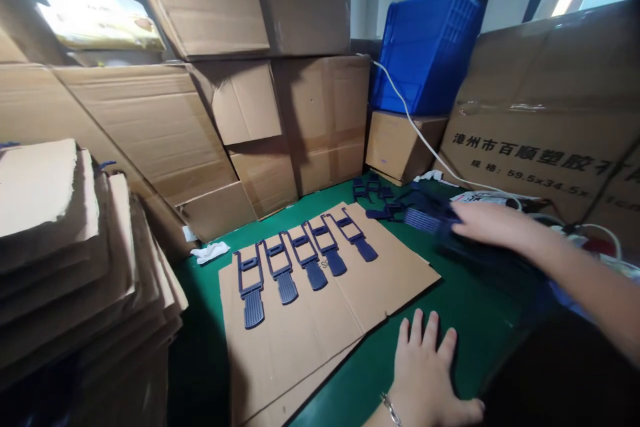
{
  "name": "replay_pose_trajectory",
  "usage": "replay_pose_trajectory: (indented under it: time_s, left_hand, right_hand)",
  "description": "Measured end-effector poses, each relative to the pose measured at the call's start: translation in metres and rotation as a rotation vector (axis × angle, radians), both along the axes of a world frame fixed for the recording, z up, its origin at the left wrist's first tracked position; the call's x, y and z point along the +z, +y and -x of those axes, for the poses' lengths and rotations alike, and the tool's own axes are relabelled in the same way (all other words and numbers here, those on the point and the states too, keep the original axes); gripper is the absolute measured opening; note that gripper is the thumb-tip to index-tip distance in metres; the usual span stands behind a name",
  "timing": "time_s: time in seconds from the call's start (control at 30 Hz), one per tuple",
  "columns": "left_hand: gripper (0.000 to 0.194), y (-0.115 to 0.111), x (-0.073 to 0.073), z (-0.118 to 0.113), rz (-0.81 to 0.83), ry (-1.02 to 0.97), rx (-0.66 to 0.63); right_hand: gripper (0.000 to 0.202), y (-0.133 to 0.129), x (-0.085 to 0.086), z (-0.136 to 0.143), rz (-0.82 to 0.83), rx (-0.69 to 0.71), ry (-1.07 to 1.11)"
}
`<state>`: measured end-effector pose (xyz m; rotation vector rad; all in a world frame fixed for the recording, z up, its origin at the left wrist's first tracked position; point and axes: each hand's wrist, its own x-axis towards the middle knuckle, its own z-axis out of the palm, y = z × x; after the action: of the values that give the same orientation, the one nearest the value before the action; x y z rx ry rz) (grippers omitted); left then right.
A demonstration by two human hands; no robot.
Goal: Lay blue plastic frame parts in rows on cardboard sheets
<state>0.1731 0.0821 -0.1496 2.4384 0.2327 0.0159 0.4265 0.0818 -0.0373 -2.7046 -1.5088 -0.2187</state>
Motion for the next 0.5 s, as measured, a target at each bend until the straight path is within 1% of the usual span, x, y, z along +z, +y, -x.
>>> replay_pose_trajectory:
  time_s: [0.03, 0.07, 0.1, 0.13, 0.2, 0.27, 0.33, 0.37, 0.43, 0.5]
  left_hand:
    - [0.084, 0.0, -0.001, 0.0, 0.01, -0.015, 0.004]
    - [0.084, 0.0, -0.003, 0.0, 0.022, -0.029, 0.008]
    - [0.084, 0.001, -0.004, 0.0, 0.035, -0.039, 0.013]
    - [0.085, 0.001, -0.006, 0.0, 0.05, -0.043, 0.013]
    - [0.088, 0.003, -0.009, -0.002, 0.083, -0.022, -0.008]
    - [0.091, 0.005, -0.013, -0.007, 0.12, 0.023, -0.045]
    - [0.095, 0.005, -0.02, -0.012, 0.128, 0.052, -0.063]
    - [0.096, 0.005, -0.023, -0.014, 0.115, 0.051, -0.055]
    - [0.097, 0.003, -0.028, -0.015, 0.077, 0.029, -0.024]
    - [0.093, 0.001, -0.029, -0.013, 0.062, -0.006, -0.003]
  right_hand:
    - [0.023, 0.035, 0.003, 0.004, 0.084, -0.011, -0.046]
    - [0.026, 0.069, 0.002, 0.009, 0.082, -0.047, -0.072]
    - [0.032, 0.099, -0.002, 0.015, 0.077, -0.067, -0.09]
    - [0.038, 0.125, -0.01, 0.021, 0.068, -0.072, -0.105]
    - [0.043, 0.163, -0.03, 0.03, 0.064, -0.091, -0.108]
    - [0.042, 0.185, -0.05, 0.034, 0.071, -0.13, -0.085]
    - [0.04, 0.197, -0.066, 0.034, 0.085, -0.17, -0.045]
    - [0.041, 0.201, -0.072, 0.034, 0.095, -0.187, -0.02]
    - [0.04, 0.208, -0.076, 0.032, 0.118, -0.211, 0.042]
    - [0.038, 0.212, -0.071, 0.029, 0.141, -0.211, 0.115]
